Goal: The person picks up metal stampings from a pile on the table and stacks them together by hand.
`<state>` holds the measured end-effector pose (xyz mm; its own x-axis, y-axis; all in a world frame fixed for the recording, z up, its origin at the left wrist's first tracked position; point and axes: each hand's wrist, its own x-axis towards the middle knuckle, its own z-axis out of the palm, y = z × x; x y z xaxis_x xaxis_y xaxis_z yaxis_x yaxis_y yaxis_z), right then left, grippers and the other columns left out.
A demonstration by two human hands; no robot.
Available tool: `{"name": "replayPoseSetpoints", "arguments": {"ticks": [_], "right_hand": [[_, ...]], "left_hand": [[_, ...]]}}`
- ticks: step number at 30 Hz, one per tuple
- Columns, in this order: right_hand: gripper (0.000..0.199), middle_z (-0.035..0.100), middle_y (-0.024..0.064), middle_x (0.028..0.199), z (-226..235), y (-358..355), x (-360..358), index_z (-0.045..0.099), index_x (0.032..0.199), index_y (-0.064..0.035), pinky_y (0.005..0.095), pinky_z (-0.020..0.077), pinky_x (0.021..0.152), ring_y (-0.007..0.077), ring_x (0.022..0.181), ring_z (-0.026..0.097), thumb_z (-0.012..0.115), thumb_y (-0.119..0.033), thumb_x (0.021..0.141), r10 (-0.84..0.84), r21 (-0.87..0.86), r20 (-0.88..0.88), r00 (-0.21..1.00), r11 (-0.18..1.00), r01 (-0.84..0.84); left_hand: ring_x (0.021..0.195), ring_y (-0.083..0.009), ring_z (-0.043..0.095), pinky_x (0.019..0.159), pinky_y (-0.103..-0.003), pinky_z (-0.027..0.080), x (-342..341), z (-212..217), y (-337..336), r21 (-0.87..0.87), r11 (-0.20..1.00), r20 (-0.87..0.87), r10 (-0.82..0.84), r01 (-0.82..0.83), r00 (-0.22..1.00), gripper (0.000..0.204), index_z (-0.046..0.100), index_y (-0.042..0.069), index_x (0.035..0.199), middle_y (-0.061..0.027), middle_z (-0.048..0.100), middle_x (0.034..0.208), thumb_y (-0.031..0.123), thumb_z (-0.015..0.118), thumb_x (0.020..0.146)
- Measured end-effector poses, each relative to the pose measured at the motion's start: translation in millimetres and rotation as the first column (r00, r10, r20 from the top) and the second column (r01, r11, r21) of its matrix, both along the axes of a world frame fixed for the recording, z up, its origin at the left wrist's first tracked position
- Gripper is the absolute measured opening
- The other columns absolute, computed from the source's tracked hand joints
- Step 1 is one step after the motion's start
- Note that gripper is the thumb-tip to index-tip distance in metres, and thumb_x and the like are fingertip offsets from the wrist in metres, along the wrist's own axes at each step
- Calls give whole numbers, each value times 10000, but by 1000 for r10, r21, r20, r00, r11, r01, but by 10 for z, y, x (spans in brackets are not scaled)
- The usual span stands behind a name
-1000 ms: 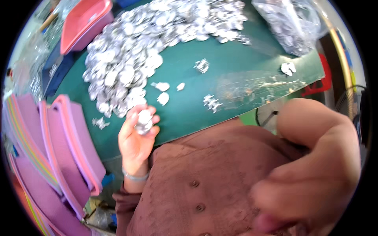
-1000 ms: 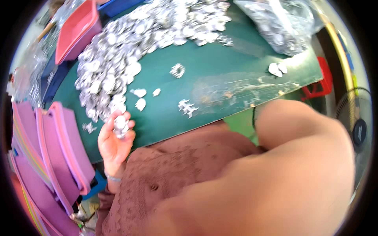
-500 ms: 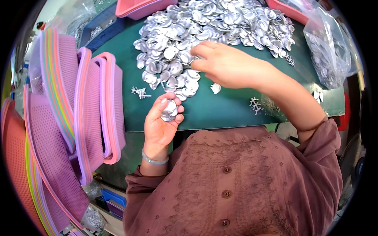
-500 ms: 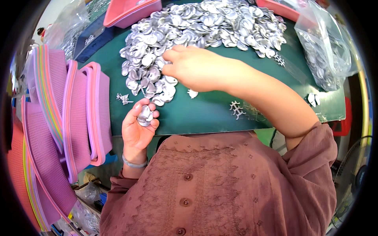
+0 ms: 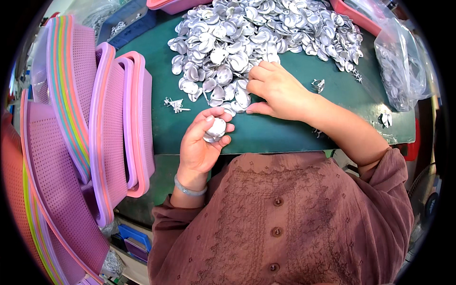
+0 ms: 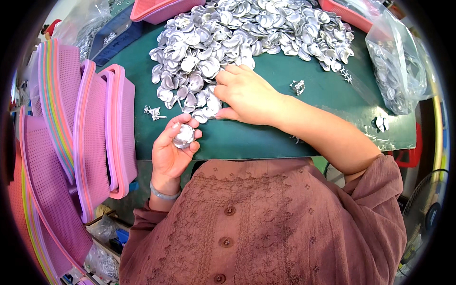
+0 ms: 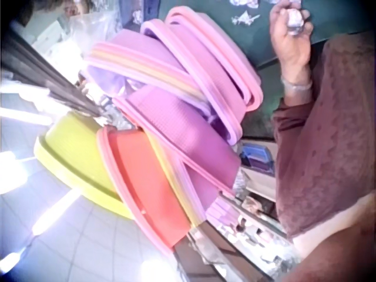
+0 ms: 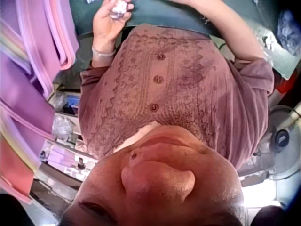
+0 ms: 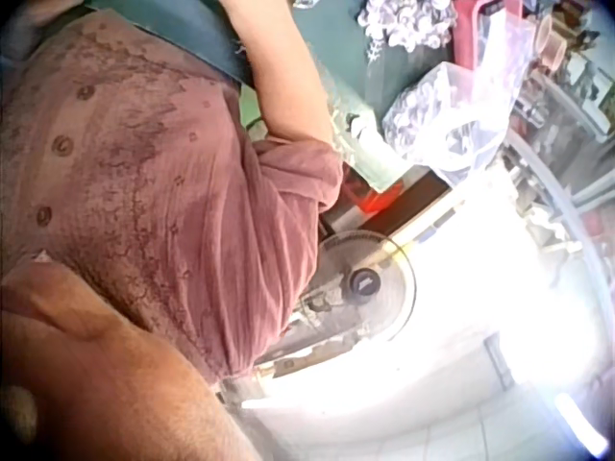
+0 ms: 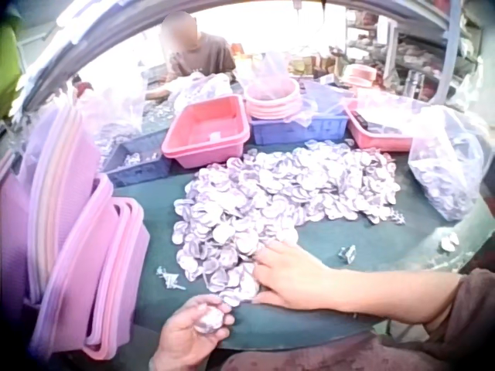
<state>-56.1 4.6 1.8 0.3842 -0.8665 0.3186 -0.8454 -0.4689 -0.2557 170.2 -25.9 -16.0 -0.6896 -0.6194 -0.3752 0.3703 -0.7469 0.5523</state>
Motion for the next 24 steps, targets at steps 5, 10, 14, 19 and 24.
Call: {"name": "replayPoseSetpoints", "arguments": {"ticks": [5,10,14,19,24], "right_hand": [[213,505,67,779,-27,4,78,576,692,-40,344,392,710,243,799,488,657,-235,661,-6,13,16,1000,1000,5],[143,542,44,713,-96,-50,-10,594,700,-30,302,413,584,192,665,518,600,-168,732,-109,83,344,933,993,85],[171,534,-38,645,100,3,-76,612,785,-41,187,342,509,39,559,443,567,-202,824,-591,698,698,404,687,-200],[160,552,-27,662,98,65,-93,613,784,-51,188,350,506,46,559,452,559,-196,828,-632,691,722,282,634,-347],[190,547,-8,704,111,111,-33,608,788,-13,206,361,534,64,609,467,551,-188,836,-582,689,724,370,628,-362]], "left_hand": [[802,-193,582,613,-270,478,-25,4,12,12,1000,-21,-22,22,1000,232,493,20,1043,-111,575,950,150,459,854],[800,-185,582,612,-267,479,-33,16,20,6,999,-2,-34,34,999,247,483,23,1062,-106,578,948,152,459,853],[819,-216,573,603,-279,473,-93,34,23,-11,998,45,-57,57,997,282,469,22,1098,-130,567,967,171,453,859],[826,-207,580,612,-277,475,-229,106,58,-16,994,76,-104,106,992,303,458,26,1115,-125,573,973,208,449,872],[833,-200,581,618,-286,477,-255,97,76,-16,994,58,-107,108,993,268,475,41,1084,-113,579,968,212,458,879]]}}
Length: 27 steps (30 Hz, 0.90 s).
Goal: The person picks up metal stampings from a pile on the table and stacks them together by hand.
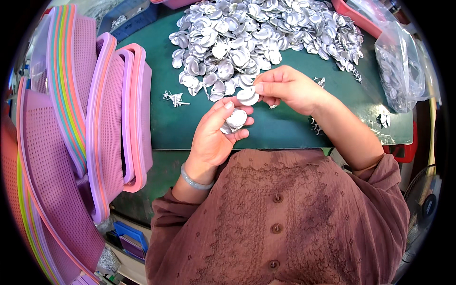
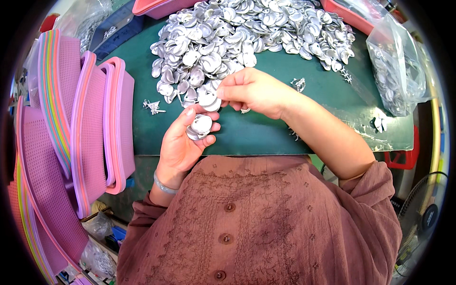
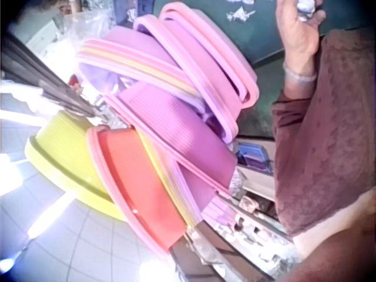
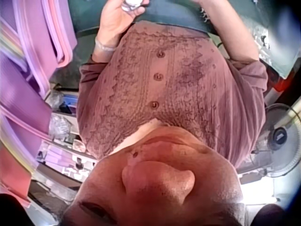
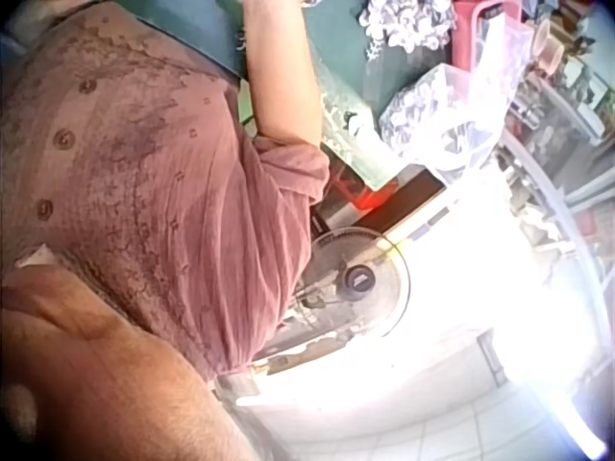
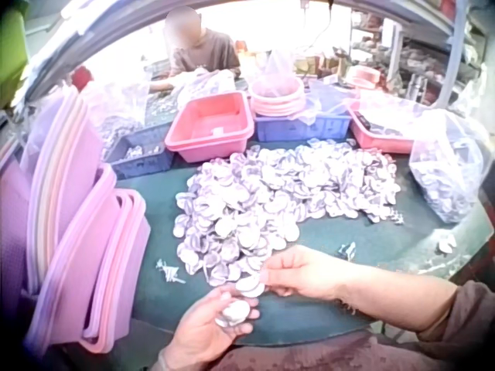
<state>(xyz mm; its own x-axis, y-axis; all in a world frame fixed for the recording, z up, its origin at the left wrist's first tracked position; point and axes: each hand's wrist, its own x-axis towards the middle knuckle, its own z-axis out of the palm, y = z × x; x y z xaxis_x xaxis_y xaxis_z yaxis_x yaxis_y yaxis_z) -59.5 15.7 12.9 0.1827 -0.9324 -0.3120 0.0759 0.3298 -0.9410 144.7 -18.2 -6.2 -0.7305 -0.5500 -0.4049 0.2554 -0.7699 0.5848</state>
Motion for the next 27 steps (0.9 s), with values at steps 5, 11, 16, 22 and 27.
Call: {"name": "replayPoseSetpoints", "arguments": {"ticks": [5,11,16,22,27], "right_hand": [[178,535,47,778,55,8,93,586,795,36,246,393,577,110,649,473,542,-132,836,112,-336,-377,920,909,-248],[101,550,117,758,-110,-51,60,595,782,-17,348,444,632,278,714,559,566,-102,736,-114,-464,-683,721,830,-308],[159,531,95,830,-70,-8,143,579,840,-42,365,447,672,279,801,543,613,-92,693,-138,-438,-815,563,783,-441],[192,514,87,850,-135,-10,127,564,825,-46,371,453,688,276,823,542,641,-114,664,-237,-443,-871,431,758,-479],[165,513,82,828,-82,-31,120,566,790,-42,369,453,679,272,820,541,637,-121,663,-213,-433,-867,451,771,-467]], "left_hand": [[748,-152,589,565,-259,498,69,-80,17,49,995,-81,94,-90,992,106,533,81,920,-78,594,909,168,513,863],[735,-173,573,558,-257,491,223,-190,-57,194,976,-248,142,-95,958,62,530,87,861,-95,585,880,141,499,866],[722,-163,572,567,-240,477,177,-189,-38,147,974,-182,200,-174,963,36,529,80,870,-91,583,872,77,538,835],[641,-101,545,523,-206,434,117,-61,44,-142,971,60,204,-194,977,110,552,49,880,-48,579,784,18,589,782],[627,-47,492,519,-177,386,128,-18,143,-606,770,379,58,200,924,217,596,26,938,5,546,733,20,651,728]]}}
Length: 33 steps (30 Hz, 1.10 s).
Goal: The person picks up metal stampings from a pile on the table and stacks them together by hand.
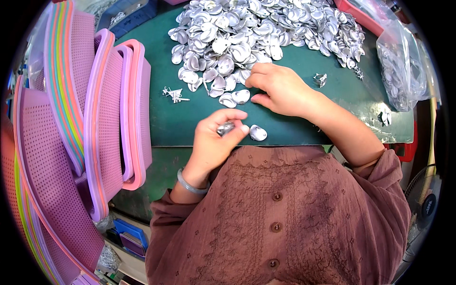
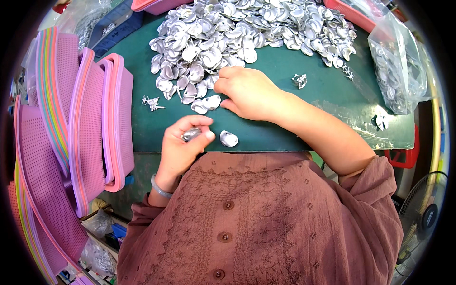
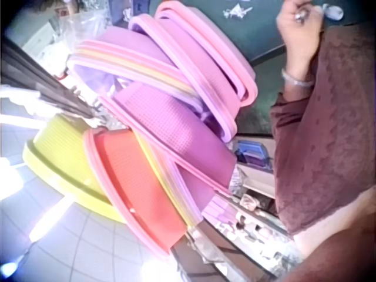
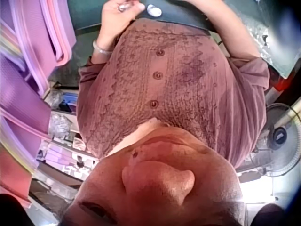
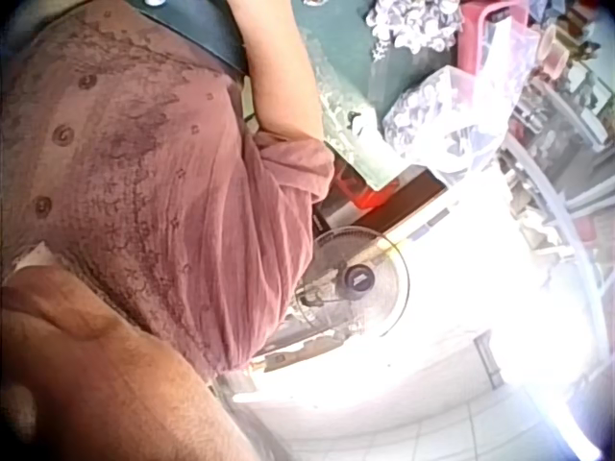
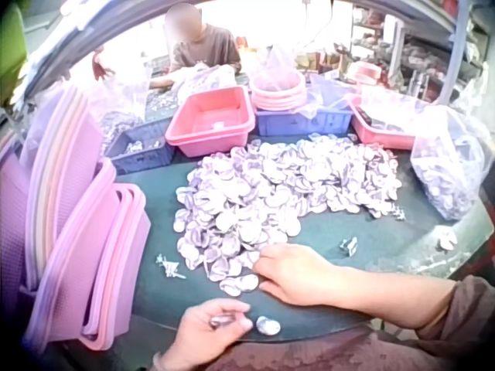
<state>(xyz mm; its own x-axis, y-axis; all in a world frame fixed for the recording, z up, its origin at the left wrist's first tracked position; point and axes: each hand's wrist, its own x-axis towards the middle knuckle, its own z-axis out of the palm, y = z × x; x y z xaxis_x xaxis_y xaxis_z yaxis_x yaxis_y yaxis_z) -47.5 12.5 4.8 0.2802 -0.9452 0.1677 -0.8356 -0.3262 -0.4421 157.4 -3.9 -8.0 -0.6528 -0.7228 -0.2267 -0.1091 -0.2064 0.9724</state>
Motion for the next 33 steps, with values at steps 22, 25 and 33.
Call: {"name": "replayPoseSetpoints", "arguments": {"ticks": [22,25,33], "right_hand": [[123,550,31,688,76,-27,-242,588,789,2,262,386,550,125,603,481,557,-117,803,-222,313,473,852,947,73],[116,556,123,759,127,78,-295,596,800,10,341,437,605,279,693,555,551,-90,761,-21,127,335,942,992,-23],[120,554,104,795,189,425,-478,590,838,-6,352,446,647,291,739,558,571,-61,733,-62,229,162,985,973,24]], "left_hand": [[553,-107,465,509,-229,370,-133,77,-29,-493,841,237,-120,226,964,139,534,27,656,-14,508,644,17,671,676],[592,-77,474,502,-190,371,-18,33,-80,48,997,-62,-62,65,996,128,516,62,686,-26,552,735,16,616,752],[670,-145,547,511,-214,433,51,-89,-125,582,801,-433,161,139,887,46,508,80,783,-102,558,824,95,534,818]]}}
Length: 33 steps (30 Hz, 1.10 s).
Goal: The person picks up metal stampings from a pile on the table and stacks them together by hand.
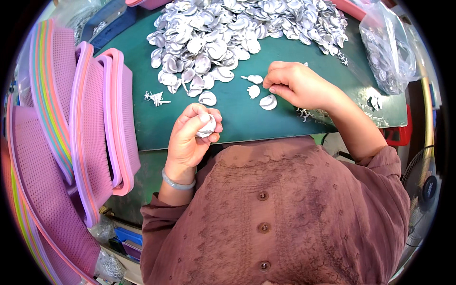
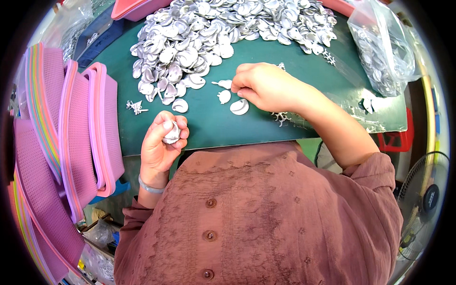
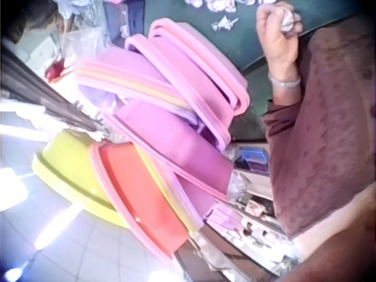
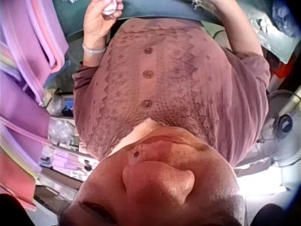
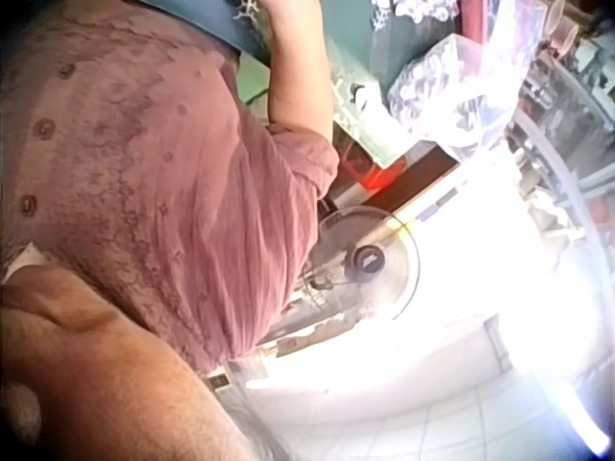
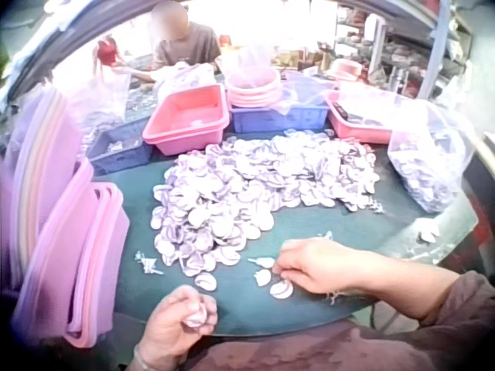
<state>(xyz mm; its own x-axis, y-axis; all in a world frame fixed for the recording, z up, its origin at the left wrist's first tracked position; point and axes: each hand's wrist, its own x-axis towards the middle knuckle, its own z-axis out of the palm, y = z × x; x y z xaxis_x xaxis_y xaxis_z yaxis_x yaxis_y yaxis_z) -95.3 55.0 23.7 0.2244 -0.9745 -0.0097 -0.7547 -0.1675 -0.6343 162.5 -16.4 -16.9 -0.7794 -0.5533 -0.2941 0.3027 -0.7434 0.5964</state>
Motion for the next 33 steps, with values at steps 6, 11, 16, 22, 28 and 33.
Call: {"name": "replayPoseSetpoints", "arguments": {"ticks": [6,11,16,22,28,33], "right_hand": [[255,516,101,879,-84,174,-36,568,923,-20,348,441,670,283,785,536,641,-70,683,74,-47,-65,995,996,-77],[196,516,93,848,-71,167,52,553,859,-26,354,438,665,289,781,533,629,-65,683,56,-31,-73,996,998,-58],[127,518,72,800,-138,153,117,550,805,-48,347,438,596,262,724,537,588,-49,684,44,-340,-23,999,939,-49],[161,493,55,779,-50,141,273,542,745,-64,282,407,503,187,621,505,573,-124,599,79,-758,-246,966,605,-242],[168,485,46,787,-94,115,348,540,742,-65,268,399,503,171,608,497,580,-137,596,82,-788,-256,963,559,-257],[174,504,72,819,-119,47,359,546,797,-59,298,417,522,204,630,512,574,-109,633,41,-753,-195,980,634,-176]], "left_hand": [[719,-190,571,534,-241,461,-62,-3,8,63,996,-99,-49,56,994,205,522,48,1022,-139,580,914,55,491,819],[772,-217,599,564,-258,500,-77,-27,25,90,991,-118,-92,103,989,320,470,12,1149,-167,583,978,60,471,833],[775,-224,582,582,-269,495,-121,34,68,95,984,34,-157,153,987,323,471,-14,1128,-163,575,974,142,479,846],[743,-158,599,565,-245,490,-329,222,129,84,971,113,-234,226,966,262,520,2,1048,-103,607,884,198,479,877],[716,-133,594,529,-218,478,-391,193,138,43,979,108,-204,201,973,118,541,36,932,-66,597,828,112,532,842],[714,-144,588,521,-222,475,-354,115,118,22,987,121,-160,159,980,68,534,45,890,-74,587,843,72,535,828]]}}
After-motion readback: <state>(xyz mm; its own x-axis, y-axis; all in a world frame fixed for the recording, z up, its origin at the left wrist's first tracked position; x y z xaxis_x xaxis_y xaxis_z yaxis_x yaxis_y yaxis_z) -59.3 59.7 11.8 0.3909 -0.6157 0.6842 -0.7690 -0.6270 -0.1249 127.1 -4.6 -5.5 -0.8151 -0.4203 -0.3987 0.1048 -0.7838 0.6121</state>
